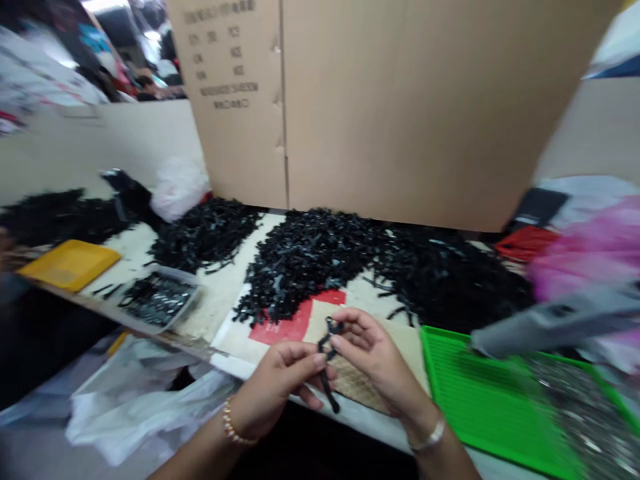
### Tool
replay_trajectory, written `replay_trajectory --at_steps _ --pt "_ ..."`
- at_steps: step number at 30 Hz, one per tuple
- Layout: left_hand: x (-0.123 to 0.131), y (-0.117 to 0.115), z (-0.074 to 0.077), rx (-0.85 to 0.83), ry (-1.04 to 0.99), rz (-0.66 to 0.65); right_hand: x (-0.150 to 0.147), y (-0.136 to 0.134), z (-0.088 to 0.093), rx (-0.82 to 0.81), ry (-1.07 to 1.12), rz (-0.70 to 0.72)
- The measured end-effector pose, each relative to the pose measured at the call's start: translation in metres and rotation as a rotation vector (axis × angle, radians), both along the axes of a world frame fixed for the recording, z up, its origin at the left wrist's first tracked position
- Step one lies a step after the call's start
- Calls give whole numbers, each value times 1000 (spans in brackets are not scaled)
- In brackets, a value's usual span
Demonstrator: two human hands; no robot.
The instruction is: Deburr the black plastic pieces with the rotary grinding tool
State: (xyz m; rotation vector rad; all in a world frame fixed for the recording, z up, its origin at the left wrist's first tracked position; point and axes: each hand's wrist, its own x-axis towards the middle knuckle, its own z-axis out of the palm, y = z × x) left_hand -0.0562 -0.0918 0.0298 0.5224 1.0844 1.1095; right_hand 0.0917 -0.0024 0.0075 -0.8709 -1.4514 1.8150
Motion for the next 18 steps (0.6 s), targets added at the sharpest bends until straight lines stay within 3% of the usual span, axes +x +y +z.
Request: replay_trajectory --at_steps 6,18 --pt "-3 3 -6 9 -90 19 0 12 -21 34 -117 -88" --pt "-6 3 -10 22 -93 53 -12 3 -15 -46 -120 -132"
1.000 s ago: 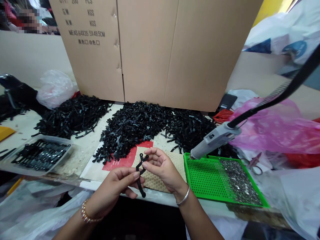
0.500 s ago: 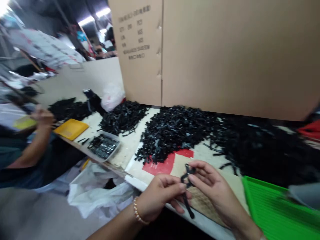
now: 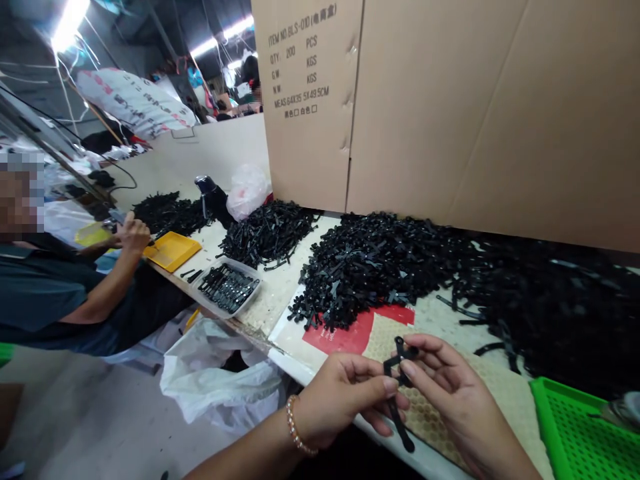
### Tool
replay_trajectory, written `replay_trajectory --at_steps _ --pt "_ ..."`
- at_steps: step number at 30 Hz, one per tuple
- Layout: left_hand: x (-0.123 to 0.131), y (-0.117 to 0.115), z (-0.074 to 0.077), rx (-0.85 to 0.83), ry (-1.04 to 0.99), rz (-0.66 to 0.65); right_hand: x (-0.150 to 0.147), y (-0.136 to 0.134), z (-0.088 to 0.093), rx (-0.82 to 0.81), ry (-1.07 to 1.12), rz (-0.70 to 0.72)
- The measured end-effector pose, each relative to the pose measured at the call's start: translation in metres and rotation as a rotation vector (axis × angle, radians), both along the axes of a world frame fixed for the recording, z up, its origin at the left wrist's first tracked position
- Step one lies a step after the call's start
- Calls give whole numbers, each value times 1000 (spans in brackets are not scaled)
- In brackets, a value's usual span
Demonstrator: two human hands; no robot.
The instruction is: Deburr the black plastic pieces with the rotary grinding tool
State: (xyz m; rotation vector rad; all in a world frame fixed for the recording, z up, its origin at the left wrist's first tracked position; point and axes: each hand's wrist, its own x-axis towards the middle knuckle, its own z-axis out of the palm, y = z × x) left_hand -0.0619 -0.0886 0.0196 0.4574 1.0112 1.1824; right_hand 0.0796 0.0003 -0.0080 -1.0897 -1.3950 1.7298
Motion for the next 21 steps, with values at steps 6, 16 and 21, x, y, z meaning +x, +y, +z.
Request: replay_trajectory --at_steps 6,16,21 --pt "-3 1 -3 -32 -36 102 -1 -1 3 -15 41 -51" --pt "-8 9 -15 -28 -99 350 -16 -26 -10 5 110 -73" --pt "-5 4 -22 -102 -237 269 -14 -39 -24 252 85 -78"
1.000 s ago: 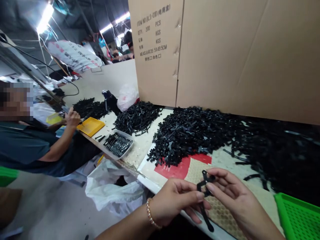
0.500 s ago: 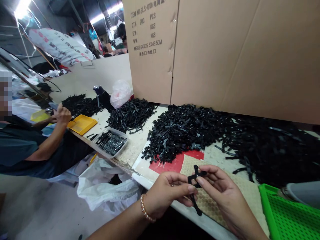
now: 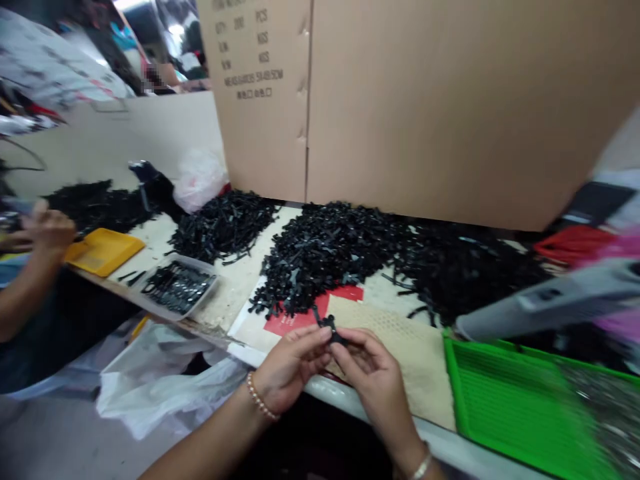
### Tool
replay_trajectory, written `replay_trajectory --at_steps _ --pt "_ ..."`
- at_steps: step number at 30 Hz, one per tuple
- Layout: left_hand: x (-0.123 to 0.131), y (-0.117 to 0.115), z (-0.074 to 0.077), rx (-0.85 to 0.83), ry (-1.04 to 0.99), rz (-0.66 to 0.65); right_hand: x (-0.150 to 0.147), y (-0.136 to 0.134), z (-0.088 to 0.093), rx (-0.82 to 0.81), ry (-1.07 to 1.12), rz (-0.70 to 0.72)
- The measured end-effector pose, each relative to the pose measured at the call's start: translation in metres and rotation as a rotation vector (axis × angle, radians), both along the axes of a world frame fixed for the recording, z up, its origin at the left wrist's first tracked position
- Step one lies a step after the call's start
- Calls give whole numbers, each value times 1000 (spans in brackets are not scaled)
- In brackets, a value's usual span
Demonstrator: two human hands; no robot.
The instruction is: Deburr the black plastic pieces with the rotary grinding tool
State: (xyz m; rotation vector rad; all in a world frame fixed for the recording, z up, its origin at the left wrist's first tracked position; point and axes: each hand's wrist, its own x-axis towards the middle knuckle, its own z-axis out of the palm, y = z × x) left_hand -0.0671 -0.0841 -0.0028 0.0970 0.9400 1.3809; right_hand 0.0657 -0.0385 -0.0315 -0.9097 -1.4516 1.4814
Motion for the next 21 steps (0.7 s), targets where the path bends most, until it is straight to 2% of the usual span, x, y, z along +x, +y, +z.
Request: replay_trajectory --at_steps 4,6,7,9,11,12,13,14,17,19,21 --pt "4 3 -4 -59 3 -65 8 -10 1 171 -111 -8" --pt "7 7 -4 -76 33 -113 20 -11 9 331 -221 -86" --pt "8 10 -3 -85 52 -144 30 -9 14 432 -254 -190" --pt "12 16 -2 -97 98 -207 54 0 26 622 -226 -519" --pt "16 23 -1 -87 145 -255 81 17 37 720 -144 -827" --pt "20 27 -1 -76 166 -276 93 27 41 720 -121 -905" --pt "23 31 -1 -64 182 -304 104 38 45 689 -118 -917" --pt "28 36 -1 -52 197 -338 114 48 47 634 -123 -868" --pt "47 53 1 -11 245 -446 131 69 55 455 -118 -595" --pt "61 66 5 25 284 -495 138 76 61 426 -116 -481" --pt "76 78 7 51 318 -533 145 77 67 455 -110 -459"
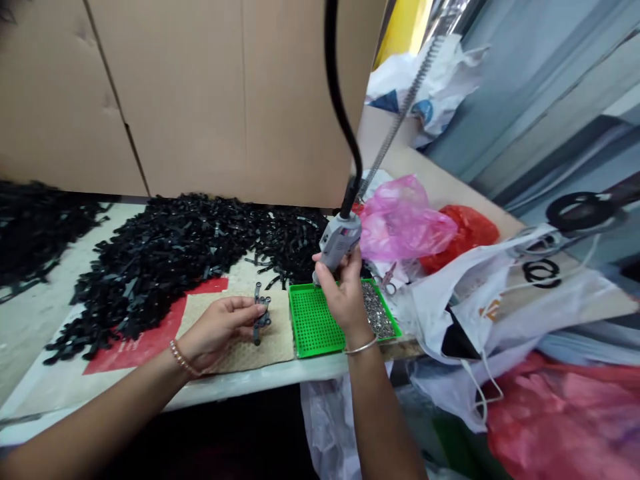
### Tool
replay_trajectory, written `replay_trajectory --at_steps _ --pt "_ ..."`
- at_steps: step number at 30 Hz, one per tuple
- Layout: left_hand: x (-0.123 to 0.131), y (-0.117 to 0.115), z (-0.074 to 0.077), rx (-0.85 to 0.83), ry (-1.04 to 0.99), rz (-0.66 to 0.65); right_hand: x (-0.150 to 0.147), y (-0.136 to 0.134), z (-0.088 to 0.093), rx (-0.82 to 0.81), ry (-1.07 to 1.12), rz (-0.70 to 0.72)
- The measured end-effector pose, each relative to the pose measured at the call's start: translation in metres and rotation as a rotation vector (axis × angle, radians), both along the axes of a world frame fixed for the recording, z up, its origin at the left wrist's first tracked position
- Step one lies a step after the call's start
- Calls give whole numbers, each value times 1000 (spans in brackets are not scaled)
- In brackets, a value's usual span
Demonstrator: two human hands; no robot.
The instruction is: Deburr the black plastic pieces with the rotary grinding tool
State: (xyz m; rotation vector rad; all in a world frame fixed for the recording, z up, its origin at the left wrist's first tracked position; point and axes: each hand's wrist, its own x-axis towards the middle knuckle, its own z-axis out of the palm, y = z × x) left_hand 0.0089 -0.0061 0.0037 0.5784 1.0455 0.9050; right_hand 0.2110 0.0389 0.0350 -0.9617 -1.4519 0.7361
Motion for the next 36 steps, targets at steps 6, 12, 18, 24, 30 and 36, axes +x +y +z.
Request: replay_trajectory --at_steps 6,12,18,24,30,36 --pt "28 20 -18 -46 63 -128 32 -4 -16 -5 83 -202" --pt "30 20 -27 -41 141 -170 59 -4 -33 35 80 -361" --pt "32 20 -19 -73 163 -162 61 18 -15 14 122 -319" --pt "31 19 -19 -83 176 -152 60 35 -13 -64 -48 -116" --pt "31 19 -20 -80 193 -156 59 43 -45 -93 199 -137" --pt "31 19 -21 -67 193 -166 56 42 -54 -99 261 -155"
